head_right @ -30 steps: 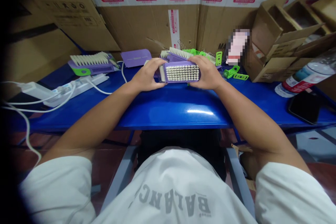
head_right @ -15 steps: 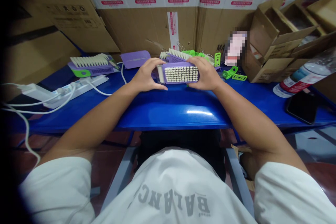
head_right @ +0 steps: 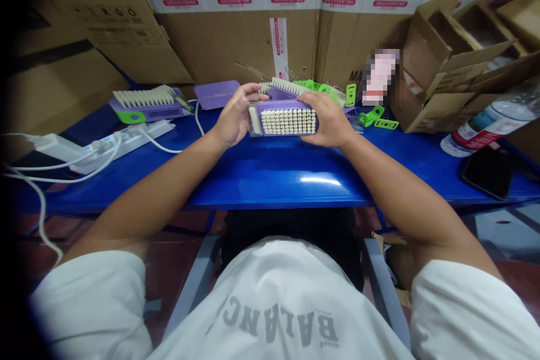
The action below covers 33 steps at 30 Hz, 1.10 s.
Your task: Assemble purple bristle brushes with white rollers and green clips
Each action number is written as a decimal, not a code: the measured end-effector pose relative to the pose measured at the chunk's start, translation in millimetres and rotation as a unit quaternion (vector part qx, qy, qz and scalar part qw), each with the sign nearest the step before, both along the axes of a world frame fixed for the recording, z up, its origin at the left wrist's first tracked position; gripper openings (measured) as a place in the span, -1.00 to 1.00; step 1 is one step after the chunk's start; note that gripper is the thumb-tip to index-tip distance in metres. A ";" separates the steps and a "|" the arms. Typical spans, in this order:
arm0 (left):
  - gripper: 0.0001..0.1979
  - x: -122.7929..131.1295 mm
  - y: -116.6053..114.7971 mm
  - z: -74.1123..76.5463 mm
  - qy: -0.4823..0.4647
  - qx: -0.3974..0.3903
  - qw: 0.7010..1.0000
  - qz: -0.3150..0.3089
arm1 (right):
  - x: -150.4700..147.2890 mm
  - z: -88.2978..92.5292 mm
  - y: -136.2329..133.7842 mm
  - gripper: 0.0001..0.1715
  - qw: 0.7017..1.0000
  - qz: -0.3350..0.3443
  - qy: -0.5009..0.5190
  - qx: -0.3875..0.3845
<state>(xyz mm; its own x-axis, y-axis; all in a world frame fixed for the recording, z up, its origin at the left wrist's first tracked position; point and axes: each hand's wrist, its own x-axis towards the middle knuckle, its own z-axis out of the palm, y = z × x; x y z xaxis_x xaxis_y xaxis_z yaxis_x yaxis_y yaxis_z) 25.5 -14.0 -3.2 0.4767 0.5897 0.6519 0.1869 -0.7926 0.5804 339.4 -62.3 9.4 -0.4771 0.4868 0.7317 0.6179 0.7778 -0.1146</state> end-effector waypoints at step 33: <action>-0.03 -10.5 -5.8 10.3 -0.043 -0.169 0.980 -0.099 | -14.3 1.6 -11.7 -0.02 1.000 0.007 -0.004 0.000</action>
<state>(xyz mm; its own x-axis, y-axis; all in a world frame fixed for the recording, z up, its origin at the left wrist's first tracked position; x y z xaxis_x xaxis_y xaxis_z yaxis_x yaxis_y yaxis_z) 15.0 -19.9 7.2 0.5551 0.6808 0.4778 -0.0115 -0.5681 0.8229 325.1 -74.1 11.1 -0.4898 0.4804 0.7276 0.6075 0.7866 -0.1104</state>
